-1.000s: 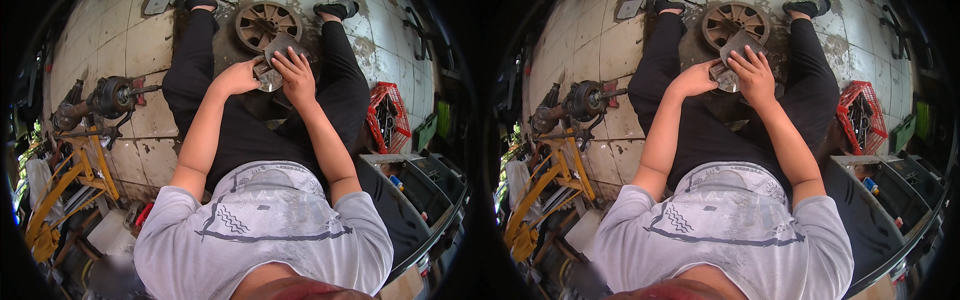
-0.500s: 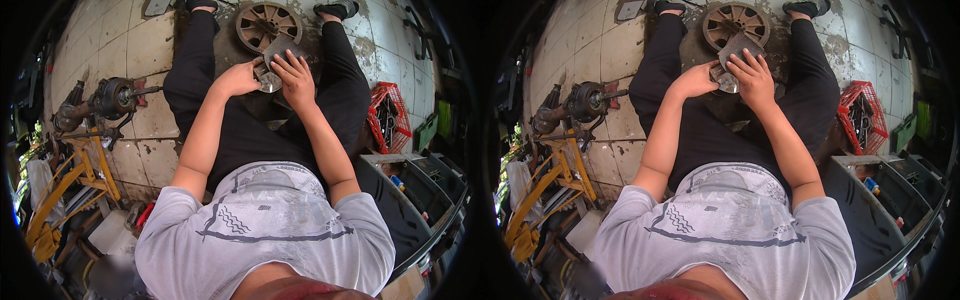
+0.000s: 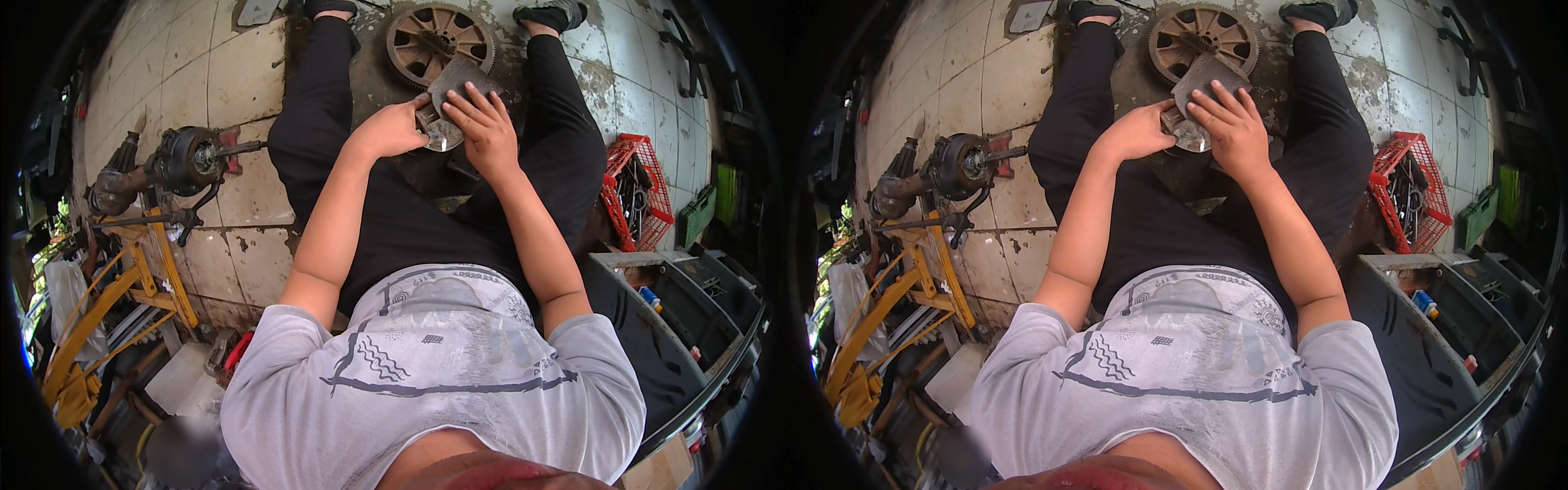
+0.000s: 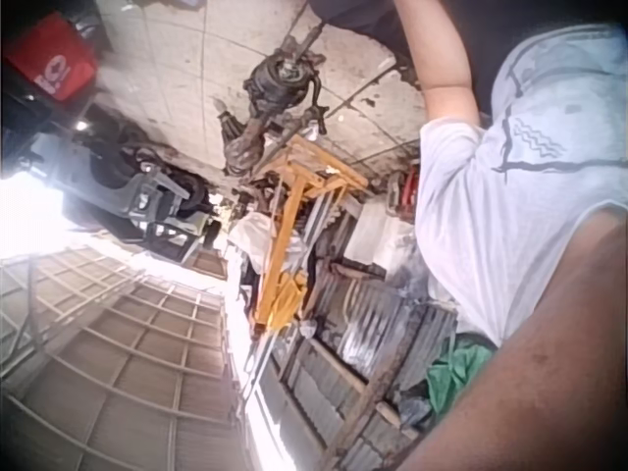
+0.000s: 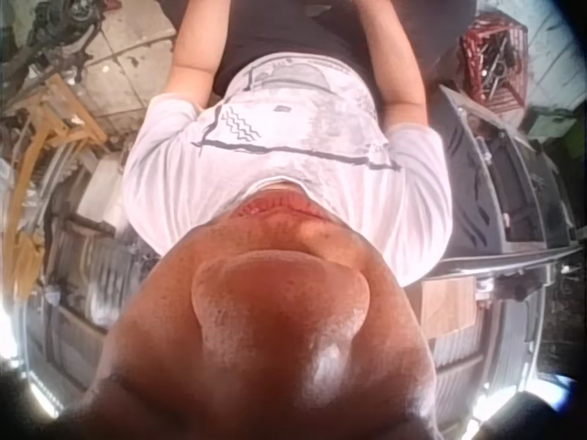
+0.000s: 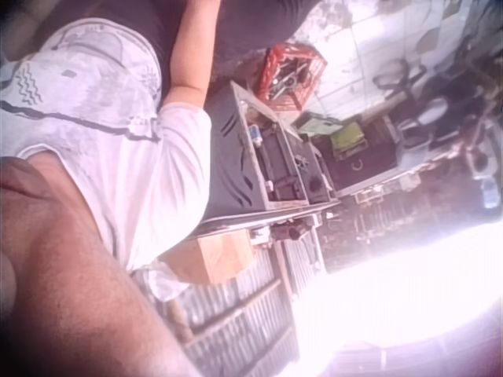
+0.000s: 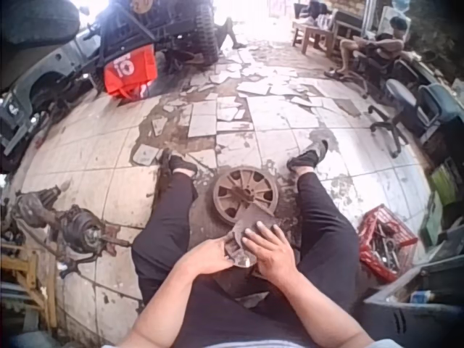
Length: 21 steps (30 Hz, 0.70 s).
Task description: The person sits on the floor and uses a file to smooth a metal component, then uses sandpaper to further finish the surface. The person handles the metal part and tools directly with both hands.
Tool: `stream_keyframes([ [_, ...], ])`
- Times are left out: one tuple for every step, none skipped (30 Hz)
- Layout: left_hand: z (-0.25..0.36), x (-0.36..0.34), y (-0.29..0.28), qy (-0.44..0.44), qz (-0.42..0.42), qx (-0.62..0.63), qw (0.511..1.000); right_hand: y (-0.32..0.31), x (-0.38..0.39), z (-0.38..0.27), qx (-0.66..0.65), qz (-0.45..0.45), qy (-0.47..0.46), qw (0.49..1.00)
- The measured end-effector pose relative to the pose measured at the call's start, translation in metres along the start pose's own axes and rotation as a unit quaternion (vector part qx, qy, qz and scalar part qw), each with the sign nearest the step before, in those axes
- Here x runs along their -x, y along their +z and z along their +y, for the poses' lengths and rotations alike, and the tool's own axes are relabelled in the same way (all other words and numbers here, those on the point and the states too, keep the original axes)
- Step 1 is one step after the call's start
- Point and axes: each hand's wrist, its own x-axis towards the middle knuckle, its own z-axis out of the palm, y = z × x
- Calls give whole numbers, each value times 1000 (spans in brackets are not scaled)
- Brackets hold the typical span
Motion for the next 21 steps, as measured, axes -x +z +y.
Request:
stream_keyframes([
  [1,-1,0,-6,-5,-5,1000,3,0,5,18,18,41,999],
  [1,-3,0,-13,-9,-10,1000,0,-1,4,22,13,25,999],
  [1,-4,-1,-19,-14,-15,1000,-2,1,-1,-3,-3,-10,1000],
  [1,-2,0,-19,-13,0,1000,-3,4,-8,-29,-20,-46,998],
  [2,2,-1,-19,-11,15,1000,-6,5,-13,-55,-35,-82,995],
  [3,4,-2,-19,-8,29,999,-7,4,-14,-43,-42,-81,995],
  [2,3,-1,-8,4,19,1000,-4,3,-9,-20,-23,-44,999],
  [1,1,1,1,16,9,1000,0,0,-2,0,-6,-9,1000],
  [-1,0,2,10,29,0,1000,3,-1,3,21,11,27,999],
  [-2,-1,3,4,20,-4,1000,6,0,5,27,14,28,999],
  [-3,-2,1,-1,9,-9,1000,5,1,2,2,-2,-7,1000],
  [-3,-4,0,-5,-1,-15,1000,2,4,-5,-23,-17,-42,999],
  [-3,-3,0,-6,0,-11,1000,0,7,-10,-48,-33,-77,995],
  [-1,-2,0,-7,2,-8,1000,0,9,-11,-60,-38,-79,994],
  [0,0,0,-8,5,-5,1000,2,7,-7,-34,-21,-43,998],
  [1,0,0,-10,7,-1,1000,4,5,1,-7,-5,-7,1000],
  [1,0,0,-11,5,-6,1000,4,2,3,18,10,28,999],
  [1,-2,0,-11,3,-12,1000,4,1,3,29,10,33,999],
  [1,-2,1,-12,1,-17,1000,4,3,-1,-4,-4,-4,1000],
  [1,-1,0,-16,-2,3,1000,2,6,-9,-36,-16,-39,998],
  [0,2,0,-19,-6,22,1000,-1,8,-13,-68,-29,-74,995],
])
